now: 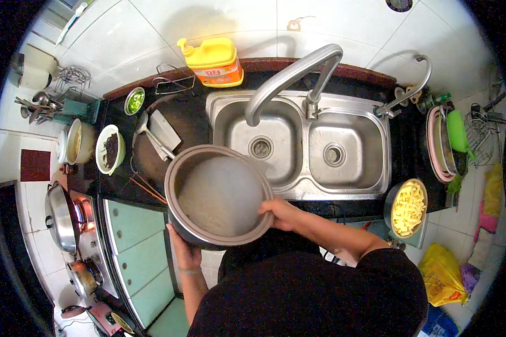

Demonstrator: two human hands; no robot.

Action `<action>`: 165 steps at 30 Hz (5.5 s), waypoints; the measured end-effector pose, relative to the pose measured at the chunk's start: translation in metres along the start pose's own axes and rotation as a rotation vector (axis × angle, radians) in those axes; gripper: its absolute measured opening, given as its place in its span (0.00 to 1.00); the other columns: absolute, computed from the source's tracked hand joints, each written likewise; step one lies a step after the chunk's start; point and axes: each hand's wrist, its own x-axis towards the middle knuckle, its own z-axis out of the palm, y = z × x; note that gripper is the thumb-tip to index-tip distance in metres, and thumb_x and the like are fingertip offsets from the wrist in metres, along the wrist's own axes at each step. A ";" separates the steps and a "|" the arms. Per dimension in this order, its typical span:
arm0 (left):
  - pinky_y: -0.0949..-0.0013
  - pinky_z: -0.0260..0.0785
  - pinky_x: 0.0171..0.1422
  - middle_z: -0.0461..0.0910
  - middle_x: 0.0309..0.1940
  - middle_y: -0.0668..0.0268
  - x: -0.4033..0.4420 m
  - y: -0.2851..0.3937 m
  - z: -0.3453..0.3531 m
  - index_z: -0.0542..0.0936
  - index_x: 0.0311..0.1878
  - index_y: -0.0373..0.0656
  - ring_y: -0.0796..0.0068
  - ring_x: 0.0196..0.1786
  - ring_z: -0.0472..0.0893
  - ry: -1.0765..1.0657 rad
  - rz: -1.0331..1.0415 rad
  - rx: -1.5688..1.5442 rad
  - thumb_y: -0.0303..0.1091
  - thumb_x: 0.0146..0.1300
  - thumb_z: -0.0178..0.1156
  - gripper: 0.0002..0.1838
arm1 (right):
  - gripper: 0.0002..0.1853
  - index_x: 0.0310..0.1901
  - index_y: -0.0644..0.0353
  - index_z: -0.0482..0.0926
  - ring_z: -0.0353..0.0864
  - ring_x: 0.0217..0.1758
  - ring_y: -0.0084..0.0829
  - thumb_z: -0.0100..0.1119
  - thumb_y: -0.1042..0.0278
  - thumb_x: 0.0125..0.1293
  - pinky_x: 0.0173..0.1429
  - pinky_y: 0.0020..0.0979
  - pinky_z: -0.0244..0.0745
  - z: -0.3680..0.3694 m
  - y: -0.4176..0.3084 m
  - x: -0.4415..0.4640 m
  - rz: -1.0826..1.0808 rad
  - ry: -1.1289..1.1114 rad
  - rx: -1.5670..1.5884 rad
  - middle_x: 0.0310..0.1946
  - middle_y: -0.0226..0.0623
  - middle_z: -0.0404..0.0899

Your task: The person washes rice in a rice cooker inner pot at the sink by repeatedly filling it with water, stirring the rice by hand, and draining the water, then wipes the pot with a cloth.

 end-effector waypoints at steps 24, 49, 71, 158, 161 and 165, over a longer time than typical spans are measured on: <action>0.61 0.54 0.61 0.65 0.54 0.62 -0.014 0.019 0.015 0.61 0.57 0.40 0.66 0.56 0.65 0.006 0.091 0.077 0.54 0.63 0.35 0.29 | 0.30 0.55 0.66 0.56 0.69 0.49 0.39 0.48 0.74 0.46 0.54 0.42 0.65 0.003 -0.009 -0.009 0.150 -0.114 0.055 0.46 0.45 0.67; 0.63 0.56 0.58 0.68 0.50 0.59 -0.023 0.028 0.020 0.65 0.51 0.33 0.67 0.52 0.68 -0.002 0.214 0.212 0.54 0.61 0.41 0.30 | 0.29 0.55 0.66 0.56 0.68 0.51 0.42 0.47 0.74 0.48 0.57 0.43 0.62 0.007 -0.016 -0.013 0.153 -0.200 0.136 0.48 0.46 0.66; 0.69 0.58 0.54 0.68 0.47 0.59 -0.023 0.042 0.029 0.63 0.52 0.33 0.70 0.48 0.68 0.032 0.282 0.491 0.55 0.61 0.40 0.31 | 0.27 0.53 0.67 0.60 0.66 0.54 0.41 0.47 0.71 0.48 0.61 0.43 0.57 0.001 -0.010 -0.005 0.192 -0.232 0.200 0.50 0.46 0.67; 0.63 0.66 0.51 0.66 0.51 0.56 0.019 0.010 0.043 0.61 0.56 0.38 0.64 0.52 0.69 -0.231 -0.188 0.182 0.35 0.57 0.51 0.24 | 0.24 0.42 0.70 0.70 0.75 0.36 0.35 0.56 0.68 0.39 0.43 0.31 0.70 -0.022 -0.067 -0.011 -0.396 0.324 -0.783 0.31 0.43 0.76; 0.62 0.69 0.46 0.69 0.47 0.57 0.033 -0.013 0.026 0.63 0.53 0.38 0.63 0.47 0.72 -0.157 -0.424 0.267 0.22 0.49 0.52 0.24 | 0.24 0.44 0.67 0.71 0.76 0.37 0.30 0.55 0.70 0.41 0.44 0.29 0.69 -0.019 -0.086 -0.017 -0.459 0.216 -0.996 0.33 0.42 0.77; 0.61 0.70 0.45 0.71 0.42 0.57 0.026 -0.027 0.039 0.64 0.51 0.36 0.62 0.43 0.74 -0.077 -0.370 0.168 0.17 0.44 0.48 0.25 | 0.25 0.47 0.58 0.72 0.76 0.38 0.36 0.61 0.61 0.45 0.44 0.34 0.70 -0.031 -0.114 -0.007 -0.458 0.114 -1.241 0.35 0.44 0.77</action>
